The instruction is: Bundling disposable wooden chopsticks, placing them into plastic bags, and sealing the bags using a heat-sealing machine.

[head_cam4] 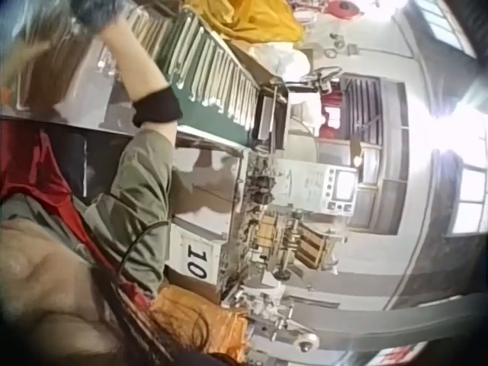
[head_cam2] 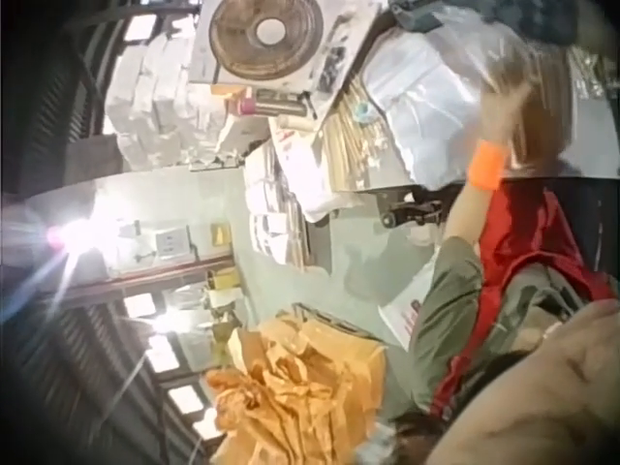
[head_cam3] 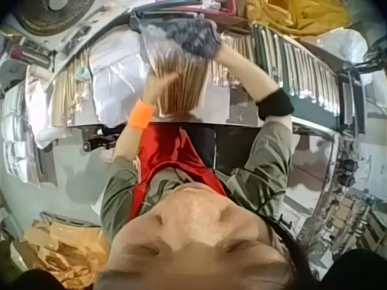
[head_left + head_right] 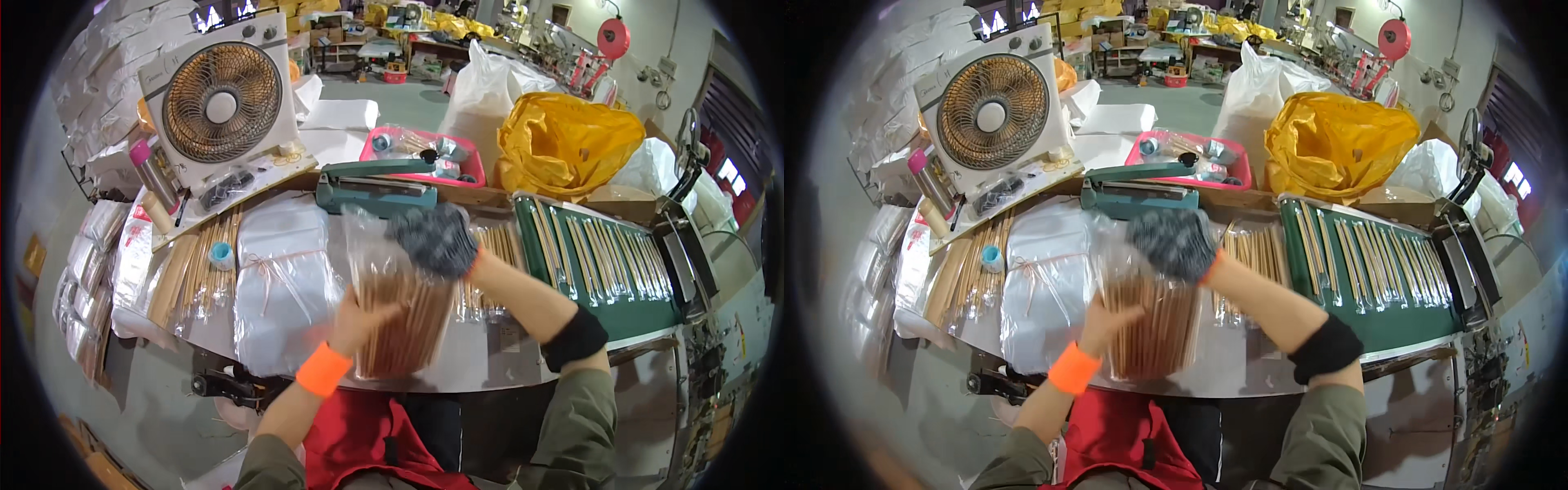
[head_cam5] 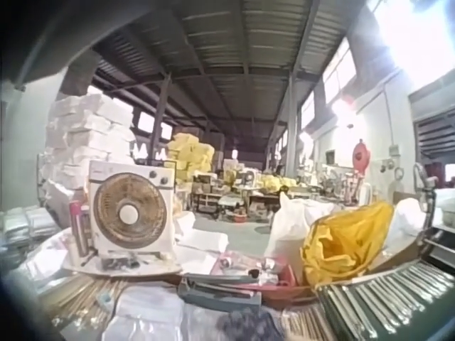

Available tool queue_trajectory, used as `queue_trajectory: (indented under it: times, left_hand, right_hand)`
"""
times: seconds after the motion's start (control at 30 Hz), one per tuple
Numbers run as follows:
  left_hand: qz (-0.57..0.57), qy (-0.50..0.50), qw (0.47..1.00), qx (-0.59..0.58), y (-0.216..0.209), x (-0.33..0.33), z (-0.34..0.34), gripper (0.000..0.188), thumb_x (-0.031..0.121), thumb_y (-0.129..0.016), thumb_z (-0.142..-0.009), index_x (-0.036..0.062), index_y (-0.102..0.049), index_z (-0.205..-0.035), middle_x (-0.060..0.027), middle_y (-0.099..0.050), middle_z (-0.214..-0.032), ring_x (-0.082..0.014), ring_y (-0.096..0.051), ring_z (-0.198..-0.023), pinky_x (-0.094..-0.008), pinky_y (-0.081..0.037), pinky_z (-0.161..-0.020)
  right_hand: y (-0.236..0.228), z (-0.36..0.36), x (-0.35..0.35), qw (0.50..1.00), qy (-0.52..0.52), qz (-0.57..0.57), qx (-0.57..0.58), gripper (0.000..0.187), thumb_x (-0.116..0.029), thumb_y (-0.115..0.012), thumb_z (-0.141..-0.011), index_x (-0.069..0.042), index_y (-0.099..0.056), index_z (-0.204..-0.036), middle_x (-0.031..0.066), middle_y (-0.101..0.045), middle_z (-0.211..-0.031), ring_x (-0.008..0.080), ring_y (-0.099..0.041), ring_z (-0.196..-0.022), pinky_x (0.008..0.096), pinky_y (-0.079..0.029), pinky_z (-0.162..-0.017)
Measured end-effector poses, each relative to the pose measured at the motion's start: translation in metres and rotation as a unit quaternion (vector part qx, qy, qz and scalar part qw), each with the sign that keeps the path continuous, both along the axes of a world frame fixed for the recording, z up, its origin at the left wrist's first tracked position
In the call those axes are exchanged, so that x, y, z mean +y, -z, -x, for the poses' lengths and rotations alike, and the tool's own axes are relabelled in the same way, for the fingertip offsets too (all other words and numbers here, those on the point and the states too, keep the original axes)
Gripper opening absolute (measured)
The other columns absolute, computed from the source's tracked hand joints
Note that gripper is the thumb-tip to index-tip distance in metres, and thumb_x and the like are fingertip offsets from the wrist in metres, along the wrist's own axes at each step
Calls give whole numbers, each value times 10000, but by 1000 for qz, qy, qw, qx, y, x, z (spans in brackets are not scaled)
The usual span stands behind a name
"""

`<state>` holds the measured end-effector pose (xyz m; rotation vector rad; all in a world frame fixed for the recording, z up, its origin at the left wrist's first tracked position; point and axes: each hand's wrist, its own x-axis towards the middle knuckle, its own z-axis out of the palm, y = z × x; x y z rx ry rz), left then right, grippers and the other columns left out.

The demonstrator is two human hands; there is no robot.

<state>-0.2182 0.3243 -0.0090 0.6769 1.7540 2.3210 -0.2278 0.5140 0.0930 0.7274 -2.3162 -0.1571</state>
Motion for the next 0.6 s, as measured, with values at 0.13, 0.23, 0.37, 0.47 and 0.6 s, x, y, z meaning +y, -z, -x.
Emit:
queue_trajectory:
  times: [0.13, 0.23, 0.37, 0.47, 0.6]
  left_hand:
    - [17, 146, 952, -268, 18, 4, 63, 320, 113, -714, -764, -11, -602, -1037, -61, -646, -869, -146, -624, -769, -267, -516, -714]
    - [24, 179, 932, -314, 34, 17, 86, 305, 114, -691, -786, -28, -607, -1043, -96, -657, -911, -158, -646, -768, -291, -540, -680]
    - [47, 212, 907, -360, 41, 47, 138, 266, 119, -665, -809, -36, -620, -1020, -105, -666, -861, -179, -657, -695, -302, -554, -611]
    - [30, 211, 895, -391, 61, 50, 198, 249, 138, -687, -793, -36, -640, -965, -87, -666, -785, -176, -648, -641, -307, -548, -582]
    - [91, 162, 909, -374, 62, 60, 217, 269, 165, -720, -764, -30, -644, -933, -98, -658, -809, -188, -635, -655, -329, -530, -608]
  right_hand:
    - [37, 90, 36, 938, 315, -145, 2, 185, -187, -505, -754, -126, -635, -870, 66, -613, -792, 215, -610, -722, 400, -457, -518]
    - [60, 144, 107, 941, 288, 158, 86, 303, -314, -610, -780, -126, -619, -1017, 180, -613, -985, 323, -594, -913, 410, -466, -814]
    - [52, 187, 131, 933, 216, 270, -98, 359, -311, -650, -766, -112, -596, -1060, 111, -628, -1038, 299, -588, -962, 380, -452, -867]
    - [34, 200, 105, 881, 132, 429, -151, 235, -237, -640, -769, -112, -624, -967, 110, -642, -990, 307, -598, -933, 374, -472, -822]
    - [127, 177, 137, 892, 203, 372, -158, 227, -183, -571, -836, -168, -587, -1061, 158, -619, -1015, 319, -595, -959, 397, -468, -823]
